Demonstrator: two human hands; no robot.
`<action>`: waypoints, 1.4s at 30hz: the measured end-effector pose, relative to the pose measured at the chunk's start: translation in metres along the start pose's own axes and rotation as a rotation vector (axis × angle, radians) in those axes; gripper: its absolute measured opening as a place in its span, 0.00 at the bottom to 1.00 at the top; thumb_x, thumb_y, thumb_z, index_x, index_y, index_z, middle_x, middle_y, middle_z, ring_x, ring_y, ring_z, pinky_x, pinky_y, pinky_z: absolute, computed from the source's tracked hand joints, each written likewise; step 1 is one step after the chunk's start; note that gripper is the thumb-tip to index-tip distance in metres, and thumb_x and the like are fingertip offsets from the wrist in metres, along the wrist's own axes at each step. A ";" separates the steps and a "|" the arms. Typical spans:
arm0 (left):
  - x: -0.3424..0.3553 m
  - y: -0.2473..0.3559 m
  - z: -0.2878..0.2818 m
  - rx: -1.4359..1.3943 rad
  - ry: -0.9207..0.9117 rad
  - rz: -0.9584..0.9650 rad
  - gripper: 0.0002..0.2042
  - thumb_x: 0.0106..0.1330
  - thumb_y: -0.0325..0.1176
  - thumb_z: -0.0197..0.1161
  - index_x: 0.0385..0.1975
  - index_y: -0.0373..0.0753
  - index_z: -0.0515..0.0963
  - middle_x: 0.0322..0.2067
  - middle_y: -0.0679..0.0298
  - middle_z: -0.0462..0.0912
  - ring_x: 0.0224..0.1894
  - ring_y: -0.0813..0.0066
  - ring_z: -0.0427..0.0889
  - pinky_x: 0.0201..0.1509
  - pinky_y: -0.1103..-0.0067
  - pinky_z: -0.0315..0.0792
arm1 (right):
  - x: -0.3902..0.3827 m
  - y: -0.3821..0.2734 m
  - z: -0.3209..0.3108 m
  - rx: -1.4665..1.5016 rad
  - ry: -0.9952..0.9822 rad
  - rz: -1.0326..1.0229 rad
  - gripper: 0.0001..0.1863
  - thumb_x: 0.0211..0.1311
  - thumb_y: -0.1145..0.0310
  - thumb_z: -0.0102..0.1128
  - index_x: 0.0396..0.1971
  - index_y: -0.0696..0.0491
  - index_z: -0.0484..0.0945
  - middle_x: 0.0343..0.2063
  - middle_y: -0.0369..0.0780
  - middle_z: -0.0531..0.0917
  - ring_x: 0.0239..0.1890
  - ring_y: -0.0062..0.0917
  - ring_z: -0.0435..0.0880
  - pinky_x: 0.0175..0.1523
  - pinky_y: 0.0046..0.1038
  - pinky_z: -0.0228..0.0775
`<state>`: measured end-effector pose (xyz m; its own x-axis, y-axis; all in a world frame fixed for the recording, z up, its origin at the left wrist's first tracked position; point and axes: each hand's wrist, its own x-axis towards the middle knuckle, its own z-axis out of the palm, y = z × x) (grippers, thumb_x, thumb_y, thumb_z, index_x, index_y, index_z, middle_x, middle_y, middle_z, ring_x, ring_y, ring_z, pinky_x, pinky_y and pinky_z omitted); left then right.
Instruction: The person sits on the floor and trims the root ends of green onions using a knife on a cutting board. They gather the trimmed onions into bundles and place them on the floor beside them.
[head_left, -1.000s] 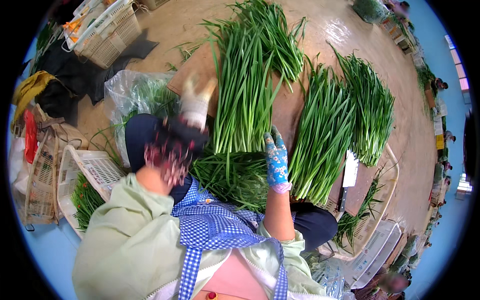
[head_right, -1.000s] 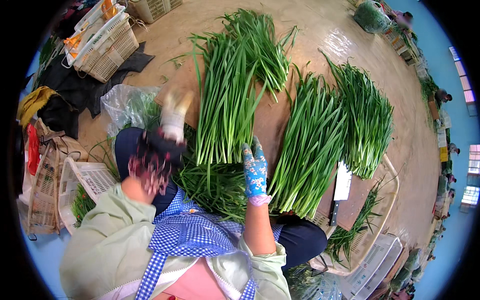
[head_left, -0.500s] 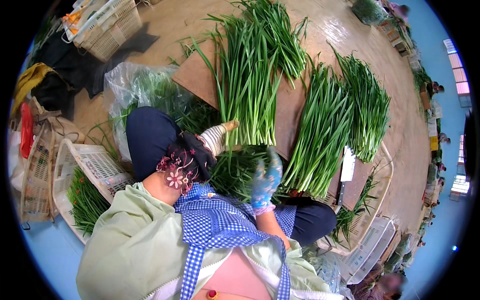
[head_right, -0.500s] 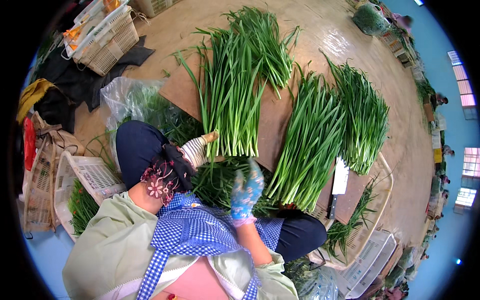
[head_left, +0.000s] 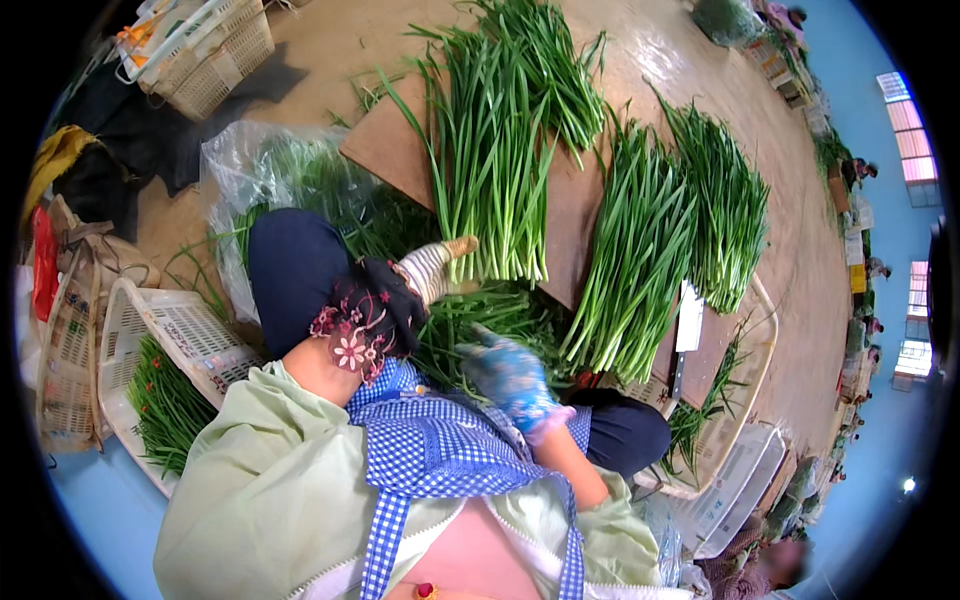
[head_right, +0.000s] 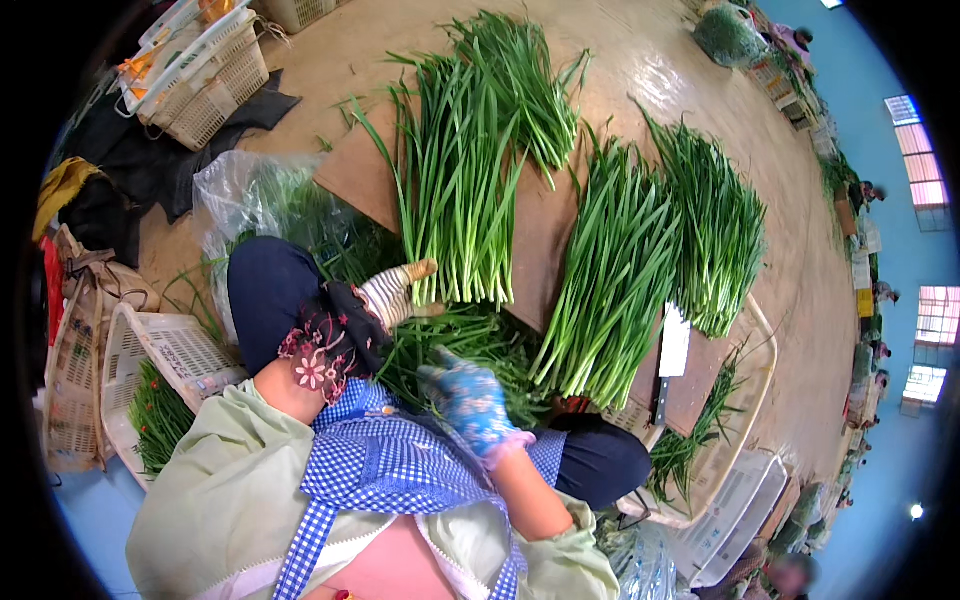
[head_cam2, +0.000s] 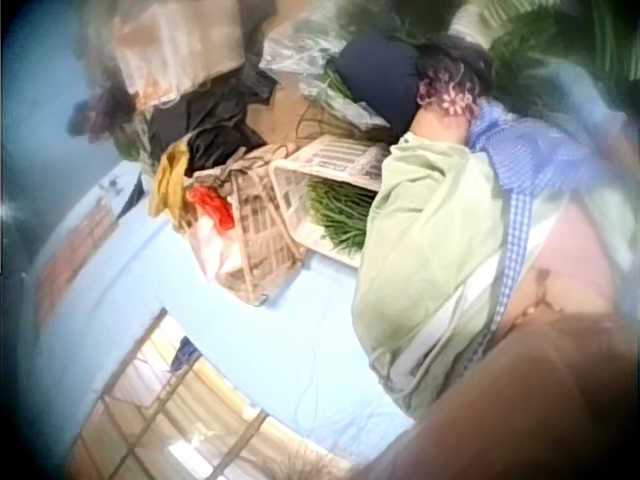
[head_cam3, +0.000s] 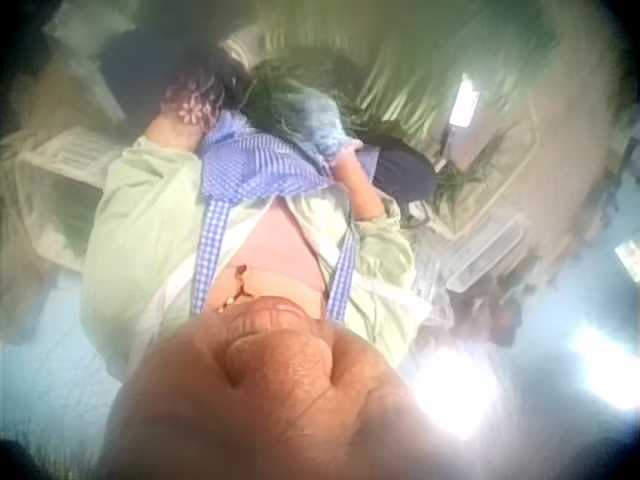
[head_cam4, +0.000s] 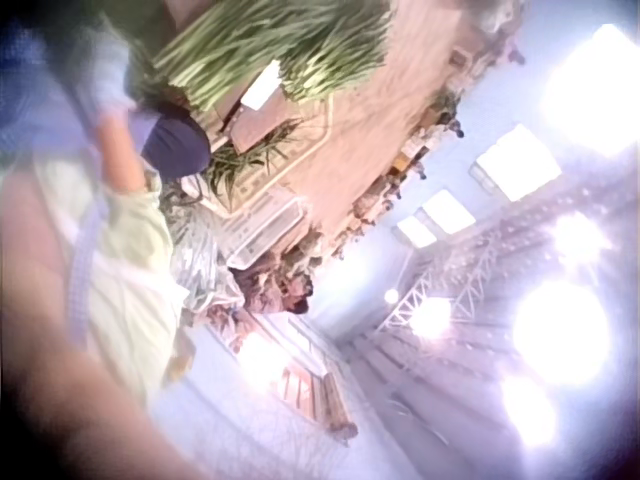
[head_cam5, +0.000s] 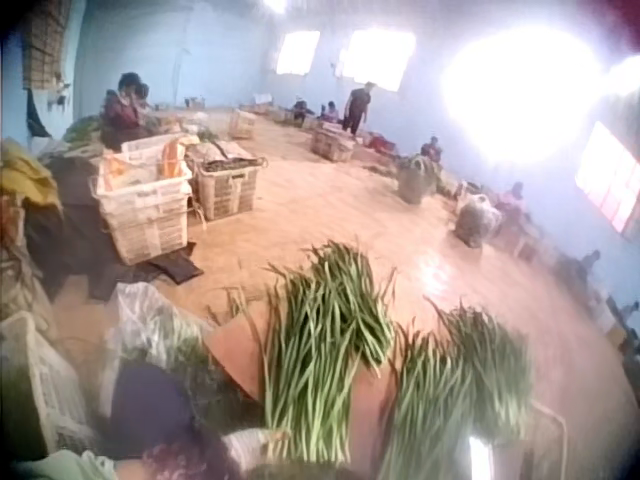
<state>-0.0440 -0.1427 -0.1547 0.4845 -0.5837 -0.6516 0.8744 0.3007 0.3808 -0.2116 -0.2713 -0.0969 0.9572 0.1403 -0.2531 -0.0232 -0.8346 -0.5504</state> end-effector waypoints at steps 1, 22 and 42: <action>-0.003 0.002 0.005 -0.024 -0.005 -0.009 0.17 0.57 0.36 0.65 0.44 0.39 0.72 0.44 0.65 0.74 0.47 0.62 0.73 0.51 0.52 0.70 | 0.005 -0.009 -0.028 0.058 0.219 -0.032 0.14 0.54 0.65 0.60 0.43 0.44 0.80 0.42 0.43 0.81 0.41 0.31 0.81 0.44 0.28 0.74; 0.032 -0.032 0.048 0.267 0.068 -0.157 0.19 0.56 0.38 0.66 0.45 0.38 0.74 0.42 0.63 0.79 0.47 0.63 0.75 0.55 0.65 0.64 | 0.074 0.052 -0.033 0.165 0.861 0.406 0.09 0.48 0.66 0.65 0.30 0.52 0.80 0.28 0.42 0.82 0.30 0.36 0.82 0.36 0.31 0.73; 0.070 -0.024 0.053 0.649 0.833 -0.427 0.34 0.51 0.56 0.65 0.51 0.35 0.69 0.52 0.50 0.70 0.50 0.56 0.70 0.54 0.57 0.63 | 0.073 0.000 -0.018 -0.188 0.538 0.074 0.10 0.45 0.63 0.63 0.25 0.50 0.74 0.21 0.41 0.77 0.24 0.36 0.77 0.30 0.37 0.69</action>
<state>-0.0323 -0.2303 -0.1746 0.2289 0.2104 -0.9504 0.9109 -0.3907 0.1329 -0.1363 -0.2710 -0.1014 0.9681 -0.1722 0.1819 -0.0914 -0.9190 -0.3835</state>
